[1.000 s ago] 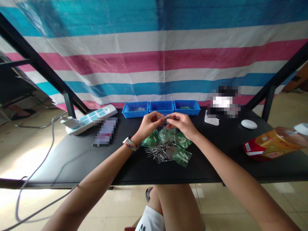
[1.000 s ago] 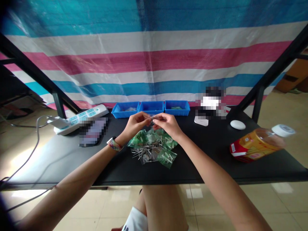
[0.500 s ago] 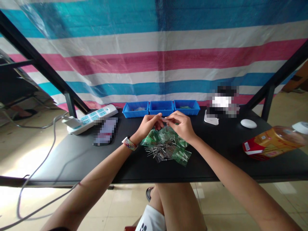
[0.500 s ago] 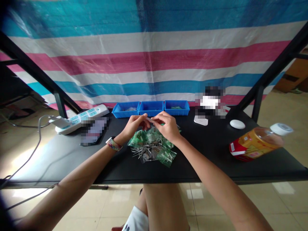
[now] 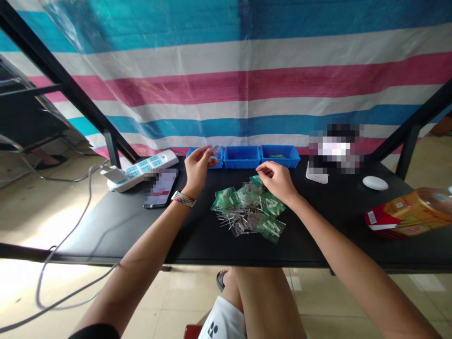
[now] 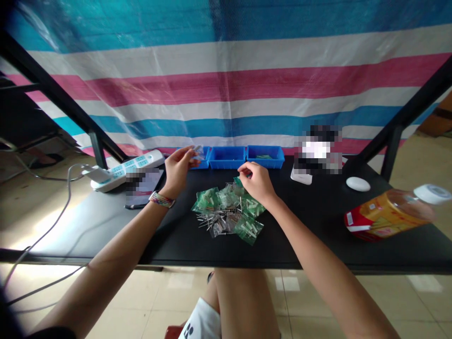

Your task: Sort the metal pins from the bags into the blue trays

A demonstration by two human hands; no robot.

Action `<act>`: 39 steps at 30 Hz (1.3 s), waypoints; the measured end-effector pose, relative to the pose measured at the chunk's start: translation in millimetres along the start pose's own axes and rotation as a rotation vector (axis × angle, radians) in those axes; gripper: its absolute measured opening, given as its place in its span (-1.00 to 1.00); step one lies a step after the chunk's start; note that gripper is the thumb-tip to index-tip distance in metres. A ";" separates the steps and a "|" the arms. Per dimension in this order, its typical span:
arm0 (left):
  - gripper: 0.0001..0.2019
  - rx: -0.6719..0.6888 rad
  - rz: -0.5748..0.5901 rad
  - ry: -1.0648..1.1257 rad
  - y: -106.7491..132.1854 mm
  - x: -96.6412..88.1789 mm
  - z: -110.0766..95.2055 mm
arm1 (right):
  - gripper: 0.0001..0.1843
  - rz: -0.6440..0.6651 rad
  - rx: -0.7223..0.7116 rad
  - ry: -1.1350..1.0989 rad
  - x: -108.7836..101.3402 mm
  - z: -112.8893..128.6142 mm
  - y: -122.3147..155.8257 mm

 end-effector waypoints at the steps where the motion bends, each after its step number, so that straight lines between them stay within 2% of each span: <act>1: -0.64 -0.009 -0.047 0.005 -4.6 -7.6 1.0 | -0.86 0.020 0.023 0.024 -0.2 -4.3 -1.2; 3: -0.63 -0.032 -0.111 0.022 -10.9 -18.7 2.9 | -0.83 0.084 0.048 0.065 0.3 -9.3 -2.7; 6: -0.63 -0.106 -0.144 0.056 -14.5 -26.7 9.7 | -0.71 0.213 0.011 0.191 2.9 -10.8 -2.0; 9: -0.63 -0.163 -0.144 0.093 -14.3 -29.4 16.3 | -0.61 0.304 -0.052 0.369 5.1 -14.9 0.1; 12: -0.63 -0.130 -0.105 0.084 -13.5 -27.1 16.0 | -0.60 0.365 -0.079 0.463 8.0 -22.4 1.3; 20: -0.72 -0.033 0.023 -0.003 -4.2 -7.7 12.7 | -0.74 0.374 -0.185 0.609 9.9 -17.5 3.0; 24: -0.77 0.002 0.065 -0.063 -1.6 -2.6 13.6 | -0.76 0.293 -0.178 0.620 2.2 -11.0 0.1; 27: -0.76 0.052 0.126 -0.136 2.2 3.5 8.8 | -0.73 0.157 -0.110 0.420 -7.6 -12.0 -6.9; 30: -0.68 0.096 0.262 -0.168 13.4 19.6 -1.6 | -0.79 0.080 0.073 -0.028 -7.5 -24.7 -12.0; 34: -0.61 0.085 0.566 -0.178 41.8 53.0 -12.1 | -0.69 0.126 0.329 -0.619 14.7 -30.1 -6.0; 36: -0.60 0.075 0.644 -0.174 53.9 63.3 -13.4 | -0.63 0.191 0.388 -0.745 25.5 -21.1 0.5; 39: -0.64 0.070 0.677 -0.191 63.1 69.9 -9.8 | -0.59 0.231 0.427 -0.812 32.8 -7.9 8.8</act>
Point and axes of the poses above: each hand's wrist, its own y-axis away from the middle knuckle, its own x-axis out of the palm, z = x × y, the point moved 7 cm from there along -y, towards the middle knuckle, and after that the axes turned 2 degrees about x, right-handed, at the moved point
